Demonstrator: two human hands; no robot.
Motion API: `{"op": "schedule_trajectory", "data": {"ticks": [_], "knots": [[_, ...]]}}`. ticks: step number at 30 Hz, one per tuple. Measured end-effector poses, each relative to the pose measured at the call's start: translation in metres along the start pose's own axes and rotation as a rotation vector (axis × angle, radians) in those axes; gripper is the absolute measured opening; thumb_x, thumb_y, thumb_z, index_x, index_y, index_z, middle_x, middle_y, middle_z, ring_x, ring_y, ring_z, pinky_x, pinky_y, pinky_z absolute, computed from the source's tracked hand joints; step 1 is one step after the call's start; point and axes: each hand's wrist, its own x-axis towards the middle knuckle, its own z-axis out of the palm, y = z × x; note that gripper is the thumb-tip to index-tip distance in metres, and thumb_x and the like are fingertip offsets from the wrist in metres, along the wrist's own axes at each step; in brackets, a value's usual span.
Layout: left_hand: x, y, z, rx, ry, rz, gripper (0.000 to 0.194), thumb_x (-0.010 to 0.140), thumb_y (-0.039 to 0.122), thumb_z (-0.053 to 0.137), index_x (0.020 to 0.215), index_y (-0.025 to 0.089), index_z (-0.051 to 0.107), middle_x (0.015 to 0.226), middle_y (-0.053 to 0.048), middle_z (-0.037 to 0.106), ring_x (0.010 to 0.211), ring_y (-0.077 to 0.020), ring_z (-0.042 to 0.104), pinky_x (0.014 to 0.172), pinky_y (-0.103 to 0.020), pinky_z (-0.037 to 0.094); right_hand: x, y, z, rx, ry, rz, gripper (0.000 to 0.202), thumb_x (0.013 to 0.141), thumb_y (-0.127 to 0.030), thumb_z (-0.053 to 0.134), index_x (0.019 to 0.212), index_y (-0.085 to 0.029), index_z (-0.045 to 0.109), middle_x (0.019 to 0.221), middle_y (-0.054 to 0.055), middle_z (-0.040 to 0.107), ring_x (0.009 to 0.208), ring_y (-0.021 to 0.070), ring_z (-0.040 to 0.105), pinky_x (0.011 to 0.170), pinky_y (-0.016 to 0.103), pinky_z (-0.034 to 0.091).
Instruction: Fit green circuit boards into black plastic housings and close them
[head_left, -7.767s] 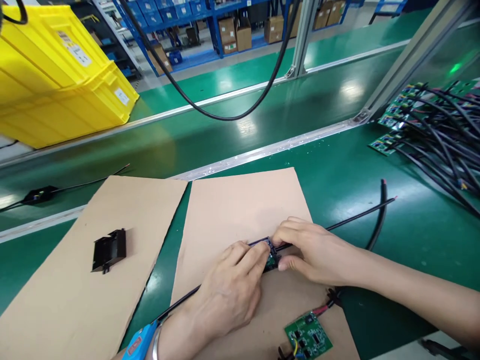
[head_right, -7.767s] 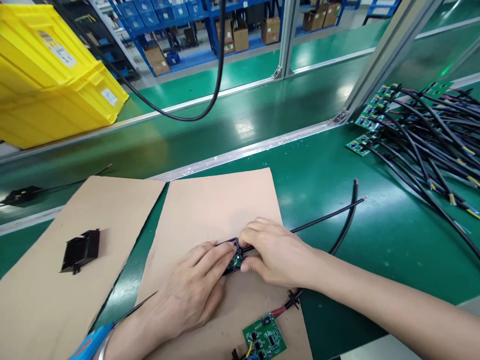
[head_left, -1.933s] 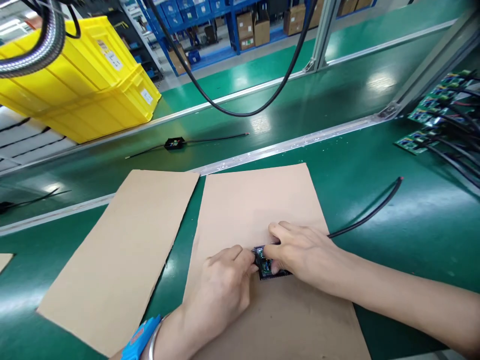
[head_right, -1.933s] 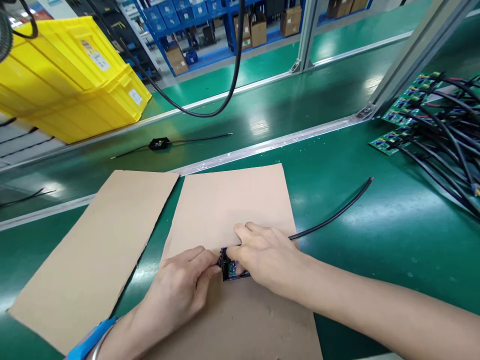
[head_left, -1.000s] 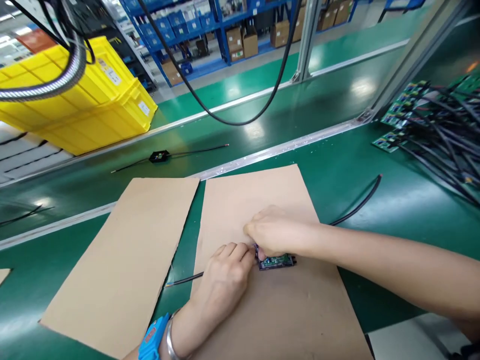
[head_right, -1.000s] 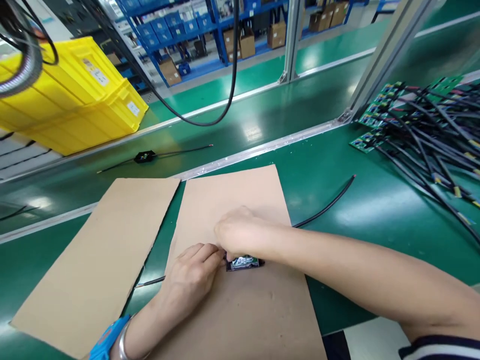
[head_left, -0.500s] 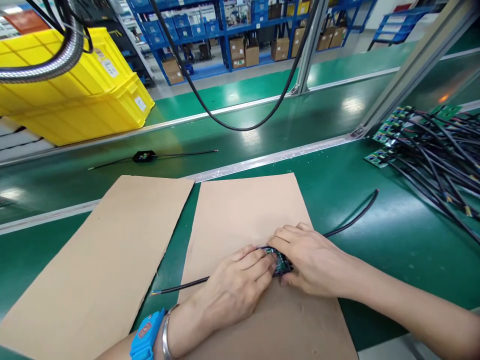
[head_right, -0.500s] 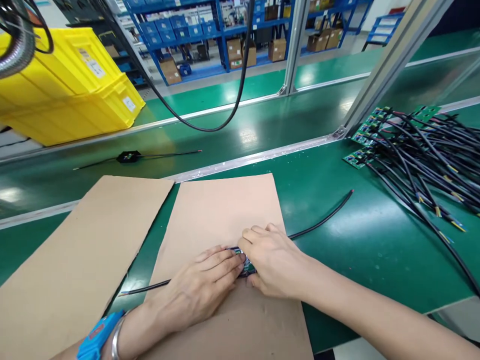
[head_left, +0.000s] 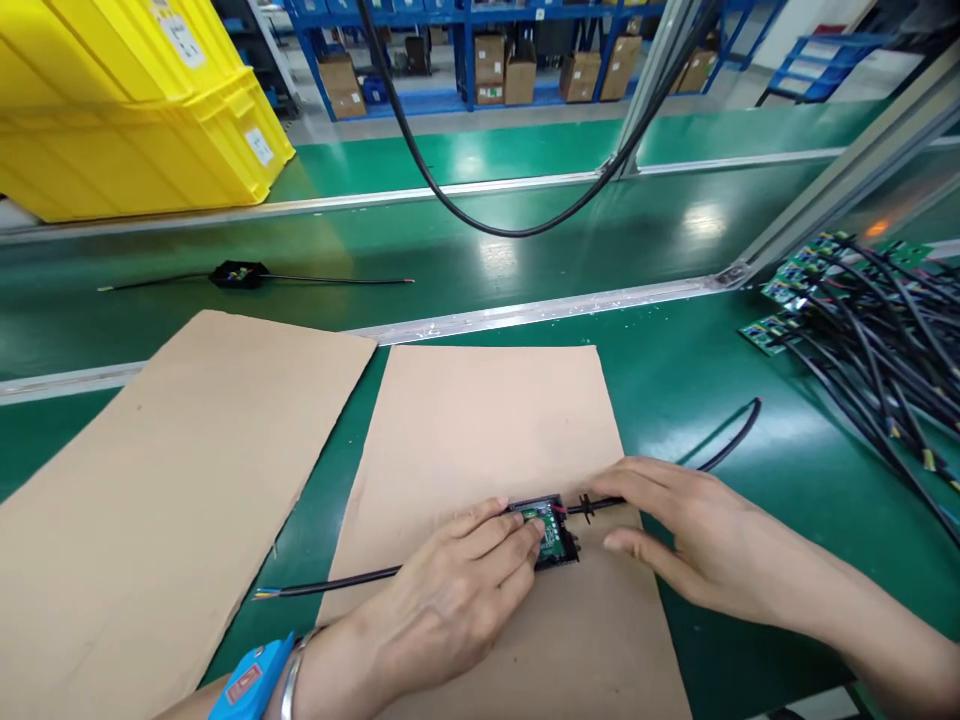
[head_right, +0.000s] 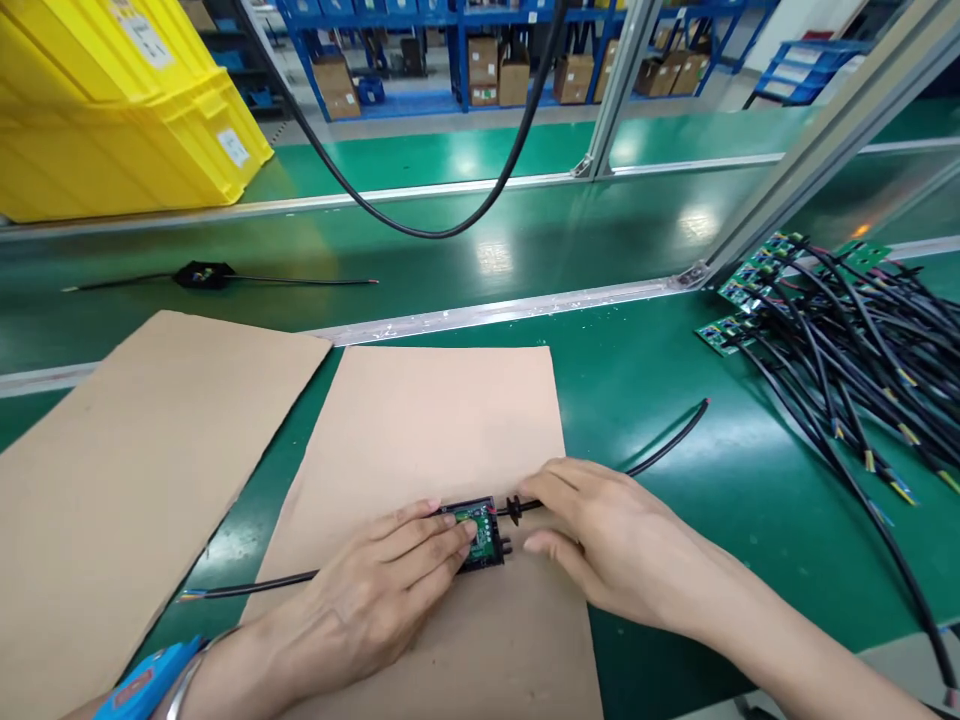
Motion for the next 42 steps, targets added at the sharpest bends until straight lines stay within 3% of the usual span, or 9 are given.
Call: {"op": "schedule_trajectory", "data": {"ticks": [3,9,14,17,22,25,30,35,42], "knots": [[0.001,0.001,0.001,-0.005,0.012,-0.019,0.03,0.092,0.007,0.045,0.119,0.008,0.059,0.13,-0.01,0.061,0.117,-0.0198,0.057,0.114,-0.041,0.037,0.0,0.002,0.0,0.03,-0.011,-0.027,0.022,0.095,-0.015,0.041,0.108,-0.02,0.059,0.099,0.007,0.064,0.091,0.0189,0.061,0.077,0.031,0.049],[0.004,0.004,-0.001,0.024,0.021,-0.041,0.029,0.093,0.007,0.043,0.115,0.008,0.061,0.129,-0.012,0.061,0.113,-0.0199,0.058,0.112,-0.04,0.038,0.011,-0.007,0.013,0.079,-0.064,-0.159,0.023,0.086,-0.002,0.038,0.085,-0.017,0.054,0.081,0.004,0.055,0.076,0.0168,0.051,0.066,0.029,0.042],[0.005,0.005,-0.003,0.042,-0.017,-0.027,0.03,0.094,0.008,0.04,0.116,0.008,0.061,0.126,-0.011,0.062,0.111,-0.0216,0.058,0.112,-0.041,0.038,0.013,-0.012,0.002,0.069,-0.145,0.08,0.014,0.09,-0.01,0.043,0.084,-0.02,0.051,0.079,0.0,0.057,0.072,0.0149,0.051,0.066,0.028,0.039],[0.006,0.004,-0.004,0.039,-0.019,-0.027,0.03,0.095,0.008,0.039,0.115,0.008,0.062,0.127,-0.012,0.061,0.112,-0.0222,0.057,0.111,-0.041,0.038,0.019,-0.022,-0.002,0.034,-0.224,0.101,0.015,0.089,-0.012,0.044,0.077,-0.02,0.048,0.071,-0.002,0.055,0.066,0.0142,0.048,0.062,0.028,0.035],[0.008,0.005,-0.005,0.028,-0.019,-0.042,0.031,0.094,0.007,0.037,0.112,0.009,0.062,0.118,-0.011,0.064,0.107,-0.0215,0.058,0.112,-0.042,0.037,0.028,-0.023,0.009,-0.084,-0.09,-0.18,0.022,0.079,0.002,0.039,0.072,-0.018,0.045,0.075,0.003,0.053,0.069,0.0162,0.042,0.06,0.029,0.032],[0.009,0.005,-0.006,0.034,-0.026,-0.036,0.03,0.094,0.008,0.038,0.11,0.009,0.063,0.119,-0.012,0.064,0.108,-0.0223,0.058,0.11,-0.042,0.038,0.024,-0.011,0.015,-0.183,-0.023,-0.291,0.028,0.082,0.004,0.034,0.071,-0.018,0.048,0.074,0.004,0.052,0.068,0.0173,0.039,0.06,0.031,0.03],[0.008,0.005,-0.007,0.033,-0.023,-0.034,0.03,0.092,0.007,0.04,0.109,0.011,0.064,0.124,-0.009,0.062,0.103,-0.0215,0.059,0.108,-0.042,0.04,0.014,-0.001,0.017,-0.167,-0.07,-0.261,0.029,0.088,0.002,0.034,0.081,-0.016,0.055,0.086,0.007,0.058,0.074,0.0178,0.045,0.065,0.031,0.037],[0.007,0.005,-0.007,0.048,-0.043,-0.022,0.035,0.092,0.01,0.041,0.121,0.011,0.059,0.147,-0.007,0.045,0.113,-0.0237,0.055,0.107,-0.041,0.04,0.015,-0.001,0.015,-0.176,-0.121,-0.24,0.031,0.087,0.004,0.032,0.084,-0.017,0.055,0.088,0.006,0.057,0.077,0.0181,0.047,0.062,0.03,0.037],[0.012,0.008,-0.007,-0.016,-0.086,-0.08,0.029,0.093,0.018,0.042,0.114,0.012,0.061,0.136,-0.01,0.056,0.11,-0.0231,0.057,0.109,-0.043,0.038,0.021,-0.008,0.019,-0.362,-0.119,-0.236,0.018,0.089,-0.007,0.041,0.083,-0.019,0.053,0.089,0.006,0.054,0.07,0.0197,0.047,0.054,0.031,0.032]]}}
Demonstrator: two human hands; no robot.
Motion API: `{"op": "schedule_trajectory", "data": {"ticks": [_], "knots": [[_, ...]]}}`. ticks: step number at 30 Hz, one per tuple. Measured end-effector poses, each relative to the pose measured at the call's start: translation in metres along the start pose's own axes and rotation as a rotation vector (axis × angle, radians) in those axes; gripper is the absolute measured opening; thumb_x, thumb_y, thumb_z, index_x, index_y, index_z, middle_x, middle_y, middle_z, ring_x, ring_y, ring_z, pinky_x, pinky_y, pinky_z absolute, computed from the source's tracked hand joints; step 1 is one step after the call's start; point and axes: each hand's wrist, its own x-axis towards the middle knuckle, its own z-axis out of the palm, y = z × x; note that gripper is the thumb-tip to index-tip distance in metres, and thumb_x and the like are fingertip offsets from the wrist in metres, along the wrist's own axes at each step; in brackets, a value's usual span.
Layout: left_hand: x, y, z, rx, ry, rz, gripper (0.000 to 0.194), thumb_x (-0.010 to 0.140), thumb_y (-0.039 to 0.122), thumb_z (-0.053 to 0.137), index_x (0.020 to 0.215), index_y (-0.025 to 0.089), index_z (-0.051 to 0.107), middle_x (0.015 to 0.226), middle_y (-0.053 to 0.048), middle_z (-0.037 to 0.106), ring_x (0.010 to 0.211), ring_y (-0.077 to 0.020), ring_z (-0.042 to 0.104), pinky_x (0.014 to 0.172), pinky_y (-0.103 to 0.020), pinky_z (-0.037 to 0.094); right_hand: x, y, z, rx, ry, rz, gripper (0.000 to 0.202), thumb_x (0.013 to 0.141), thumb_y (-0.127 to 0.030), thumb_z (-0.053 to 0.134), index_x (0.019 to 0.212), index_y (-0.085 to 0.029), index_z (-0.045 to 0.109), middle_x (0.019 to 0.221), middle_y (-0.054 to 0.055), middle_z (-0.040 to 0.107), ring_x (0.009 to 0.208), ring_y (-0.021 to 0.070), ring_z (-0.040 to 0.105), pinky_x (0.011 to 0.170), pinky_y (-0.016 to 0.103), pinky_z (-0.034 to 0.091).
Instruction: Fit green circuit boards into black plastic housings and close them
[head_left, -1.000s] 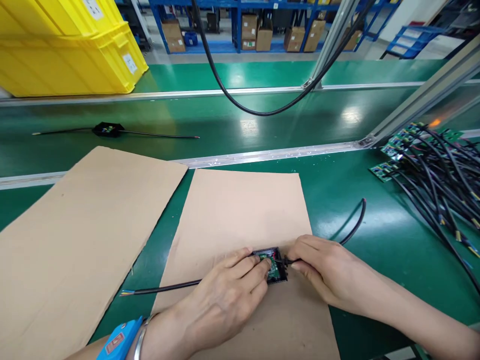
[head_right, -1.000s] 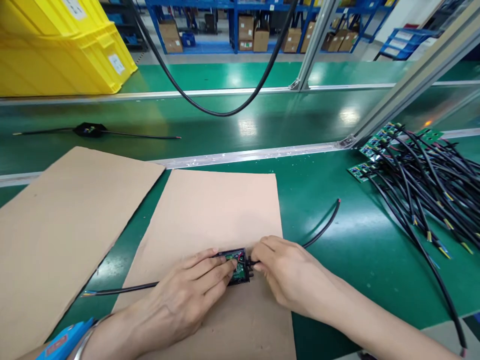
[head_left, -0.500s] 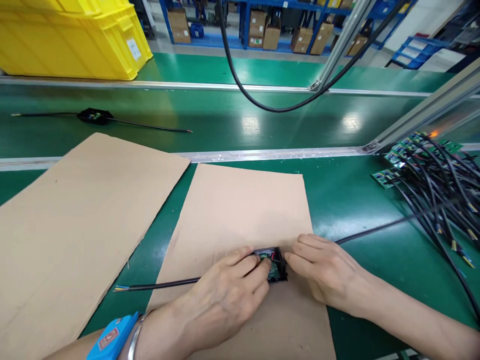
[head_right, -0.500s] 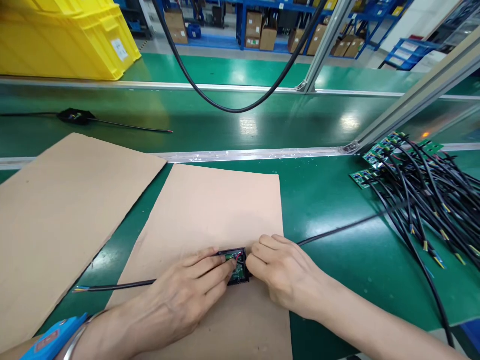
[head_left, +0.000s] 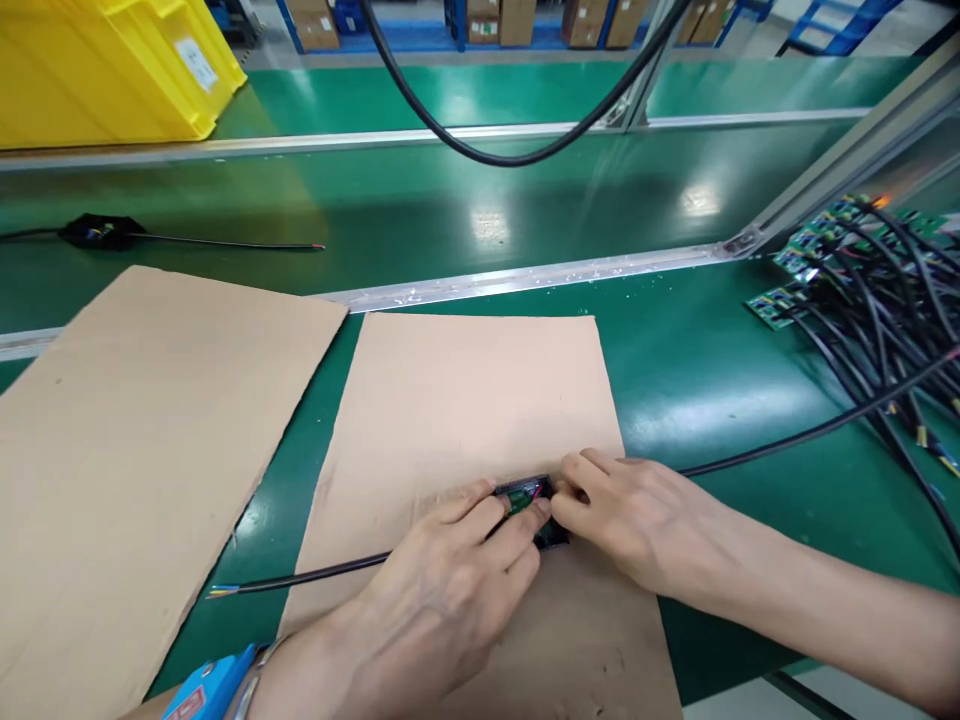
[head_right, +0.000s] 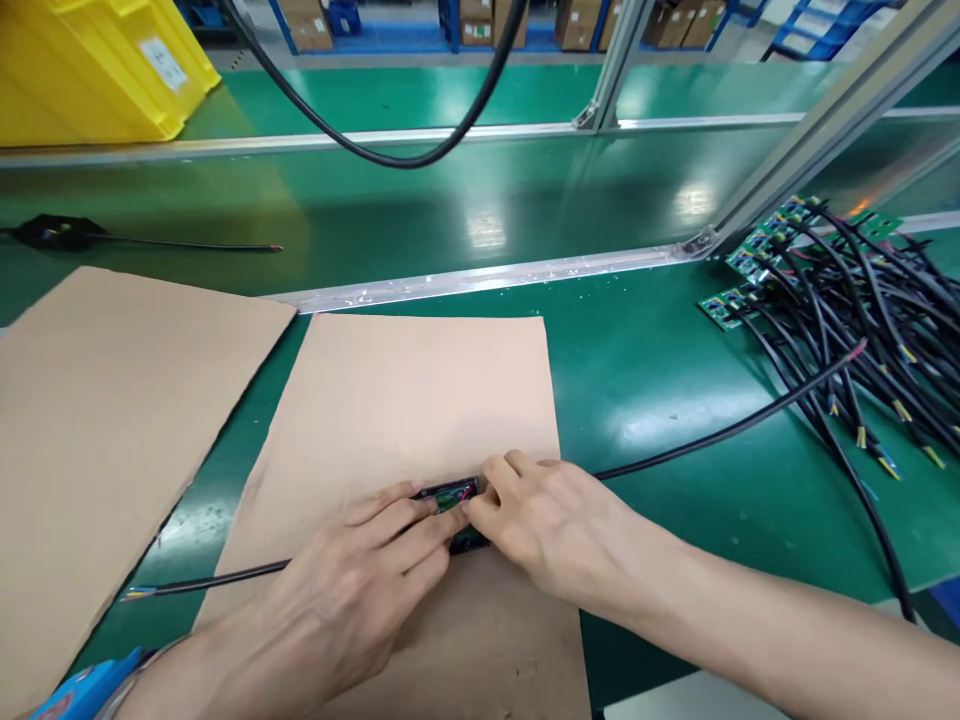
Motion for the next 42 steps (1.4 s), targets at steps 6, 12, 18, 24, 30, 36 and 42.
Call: {"op": "schedule_trajectory", "data": {"ticks": [6,12,18,24,30,36,42], "knots": [[-0.003,-0.001,0.003,0.036,0.013,0.009,0.033,0.093,0.014,0.038,0.119,0.01,0.058,0.139,-0.01,0.052,0.111,-0.023,0.056,0.109,-0.041,0.038,-0.009,0.003,0.017,-0.035,0.144,-0.053,0.025,0.093,-0.007,0.034,0.087,-0.015,0.057,0.082,0.007,0.055,0.07,0.0192,0.047,0.06,0.033,0.038],[-0.002,0.001,0.003,0.068,-0.005,0.012,0.032,0.093,0.014,0.037,0.115,0.009,0.06,0.134,-0.01,0.054,0.106,-0.0231,0.056,0.11,-0.041,0.037,-0.014,0.008,0.017,-0.147,0.234,-0.19,0.029,0.095,-0.01,0.034,0.101,-0.009,0.062,0.085,0.01,0.06,0.072,0.0206,0.049,0.061,0.034,0.039],[-0.001,0.001,-0.001,0.072,-0.022,0.034,0.032,0.093,0.015,0.038,0.116,0.011,0.06,0.136,-0.009,0.052,0.106,-0.0233,0.056,0.11,-0.041,0.037,-0.01,0.008,0.007,-0.159,0.24,-0.227,0.032,0.095,-0.01,0.032,0.095,-0.011,0.064,0.083,0.01,0.062,0.072,0.021,0.049,0.059,0.035,0.036],[0.005,0.003,-0.008,0.056,-0.036,0.005,0.033,0.092,0.017,0.038,0.115,0.009,0.061,0.135,-0.012,0.054,0.105,-0.0256,0.056,0.106,-0.043,0.041,-0.005,0.005,0.012,-0.218,0.203,-0.2,0.026,0.092,-0.01,0.039,0.087,-0.014,0.064,0.086,0.01,0.064,0.071,0.0213,0.05,0.058,0.036,0.033],[-0.003,0.002,0.006,0.05,0.048,0.006,0.033,0.092,0.013,0.039,0.117,0.009,0.06,0.137,-0.01,0.054,0.111,-0.0237,0.055,0.111,-0.041,0.036,-0.013,0.008,0.025,-0.134,0.316,-0.135,0.026,0.093,-0.009,0.039,0.098,-0.011,0.065,0.089,0.01,0.066,0.078,0.0215,0.052,0.066,0.037,0.037],[-0.005,0.002,0.004,0.128,0.047,0.035,0.041,0.092,0.01,0.041,0.13,0.02,0.053,0.143,-0.004,0.05,0.112,-0.0233,0.056,0.105,-0.043,0.04,-0.018,0.008,0.035,0.237,0.503,0.026,0.02,0.09,-0.011,0.051,0.104,-0.014,0.064,0.092,0.008,0.064,0.084,0.019,0.053,0.072,0.034,0.04],[-0.003,0.018,0.002,0.316,-0.027,0.064,0.04,0.093,0.016,0.042,0.132,0.015,0.052,0.14,-0.011,0.053,0.116,-0.0258,0.053,0.096,-0.044,0.047,-0.015,0.005,0.035,0.312,0.483,0.024,0.02,0.091,-0.01,0.047,0.087,-0.016,0.065,0.078,0.004,0.061,0.076,0.017,0.048,0.069,0.033,0.037]]}}
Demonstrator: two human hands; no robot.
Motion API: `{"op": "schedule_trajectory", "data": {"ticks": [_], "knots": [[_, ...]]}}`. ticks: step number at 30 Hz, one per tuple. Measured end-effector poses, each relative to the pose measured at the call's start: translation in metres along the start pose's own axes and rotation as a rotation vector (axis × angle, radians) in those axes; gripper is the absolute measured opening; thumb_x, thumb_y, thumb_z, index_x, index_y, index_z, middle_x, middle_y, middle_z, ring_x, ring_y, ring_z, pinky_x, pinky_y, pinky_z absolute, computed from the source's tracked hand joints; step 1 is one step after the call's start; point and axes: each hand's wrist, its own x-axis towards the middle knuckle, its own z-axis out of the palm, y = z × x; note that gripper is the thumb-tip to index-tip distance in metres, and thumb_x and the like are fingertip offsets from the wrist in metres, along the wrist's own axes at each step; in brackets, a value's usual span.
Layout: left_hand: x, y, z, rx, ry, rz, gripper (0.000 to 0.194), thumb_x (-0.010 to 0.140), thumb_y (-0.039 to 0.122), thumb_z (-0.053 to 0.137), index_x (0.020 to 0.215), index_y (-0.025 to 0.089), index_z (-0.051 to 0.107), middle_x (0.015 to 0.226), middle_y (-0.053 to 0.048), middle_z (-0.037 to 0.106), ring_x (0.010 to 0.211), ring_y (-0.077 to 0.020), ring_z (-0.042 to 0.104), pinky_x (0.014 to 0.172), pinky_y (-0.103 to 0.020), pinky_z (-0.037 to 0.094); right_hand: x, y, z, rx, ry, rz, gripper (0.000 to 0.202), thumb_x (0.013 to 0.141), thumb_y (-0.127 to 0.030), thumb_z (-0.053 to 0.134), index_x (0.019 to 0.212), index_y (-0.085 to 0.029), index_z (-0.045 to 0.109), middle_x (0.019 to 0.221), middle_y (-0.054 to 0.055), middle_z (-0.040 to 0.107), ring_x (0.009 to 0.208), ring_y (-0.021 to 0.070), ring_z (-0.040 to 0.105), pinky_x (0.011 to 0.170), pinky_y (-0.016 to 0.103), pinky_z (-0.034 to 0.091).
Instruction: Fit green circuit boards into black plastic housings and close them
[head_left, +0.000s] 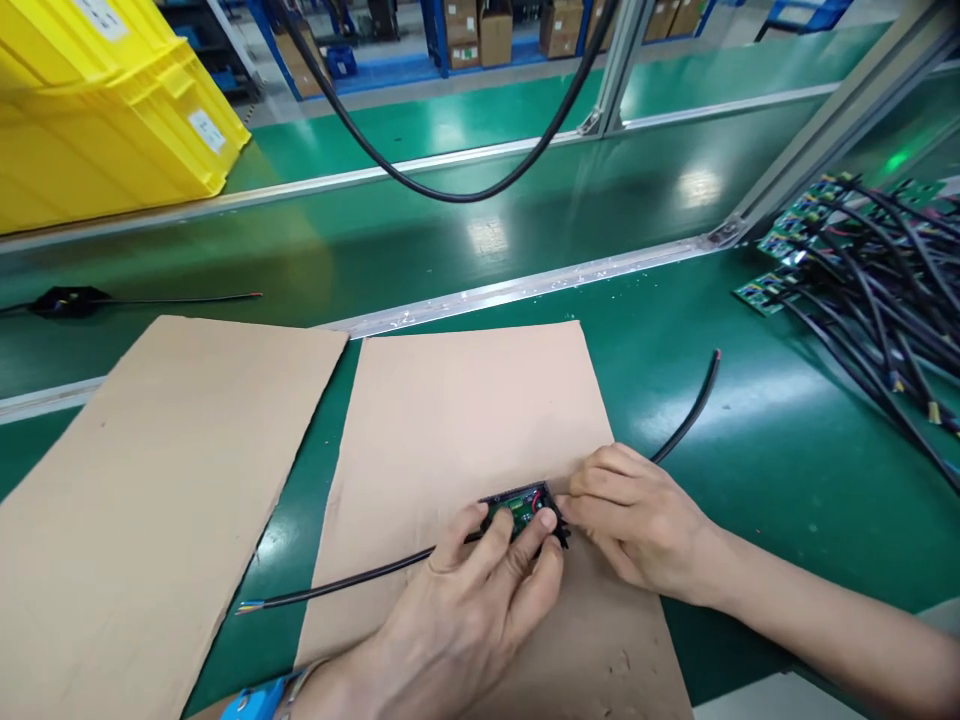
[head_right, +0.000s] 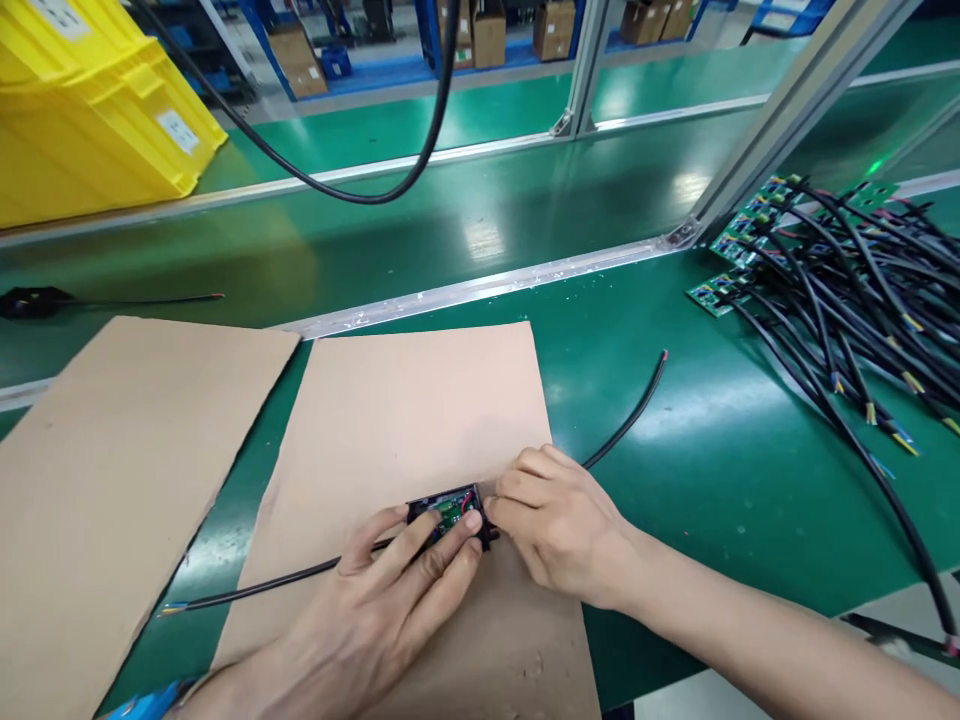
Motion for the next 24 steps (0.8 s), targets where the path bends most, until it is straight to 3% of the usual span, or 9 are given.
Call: {"op": "schedule_trajectory", "data": {"ticks": [4,8,11,15,17,21,24], "knots": [[0.003,0.008,0.002,0.099,-0.073,0.05,0.043,0.09,0.009,0.039,0.131,0.012,0.052,0.139,-0.015,0.053,0.12,-0.0243,0.052,0.086,-0.039,0.052,-0.001,0.002,0.006,-0.055,-0.01,-0.012,0.024,0.091,-0.008,0.045,0.078,-0.016,0.063,0.073,0.004,0.061,0.072,0.0164,0.046,0.067,0.032,0.035],[0.004,-0.004,-0.005,-0.058,-0.028,0.0,0.048,0.09,0.007,0.04,0.137,0.01,0.044,0.137,-0.012,0.055,0.124,-0.0226,0.05,0.101,-0.042,0.04,-0.002,0.005,0.006,-0.046,0.029,-0.04,0.019,0.092,-0.011,0.048,0.086,-0.017,0.066,0.078,0.004,0.065,0.075,0.0166,0.049,0.069,0.032,0.037],[-0.005,-0.023,-0.024,-0.257,0.044,-0.12,0.054,0.091,0.011,0.044,0.144,0.015,0.036,0.137,-0.007,0.056,0.129,-0.0219,0.044,0.109,-0.045,0.024,-0.004,0.008,-0.005,-0.044,0.082,-0.058,0.014,0.091,-0.017,0.054,0.097,-0.017,0.066,0.088,0.006,0.067,0.082,0.0177,0.054,0.074,0.034,0.041],[-0.033,-0.041,-0.043,-0.323,0.095,-0.334,0.047,0.093,0.018,0.049,0.139,0.019,0.042,0.125,-0.008,0.062,0.116,-0.0239,0.05,0.096,-0.042,0.032,-0.013,0.014,-0.029,-0.05,0.19,-0.037,0.018,0.087,-0.02,0.06,0.104,-0.015,0.065,0.095,0.009,0.067,0.088,0.0201,0.057,0.081,0.038,0.045],[-0.049,-0.045,-0.042,-0.324,0.042,-0.406,0.04,0.092,0.019,0.049,0.132,0.021,0.048,0.117,-0.008,0.063,0.109,-0.0253,0.051,0.09,-0.042,0.036,-0.021,0.019,-0.04,-0.077,0.15,-0.017,0.022,0.086,-0.022,0.062,0.106,-0.017,0.065,0.099,0.009,0.066,0.092,0.0217,0.057,0.084,0.04,0.046],[-0.067,-0.042,-0.026,-0.346,-0.033,-0.509,0.022,0.091,0.022,0.049,0.112,0.021,0.057,0.107,-0.008,0.061,0.099,-0.0257,0.053,0.082,-0.042,0.041,-0.037,0.033,-0.049,-0.145,-0.046,0.07,0.027,0.086,-0.027,0.062,0.112,-0.019,0.064,0.112,0.011,0.062,0.104,0.0253,0.055,0.089,0.045,0.045],[-0.07,-0.036,-0.016,-0.34,-0.013,-0.532,0.015,0.094,0.019,0.042,0.095,0.02,0.057,0.094,-0.007,0.059,0.086,-0.0227,0.055,0.074,-0.039,0.044,-0.046,0.042,-0.045,-0.17,-0.053,0.076,0.015,0.089,-0.024,0.057,0.101,-0.021,0.066,0.111,0.01,0.063,0.104,0.0246,0.055,0.087,0.043,0.045]]}}
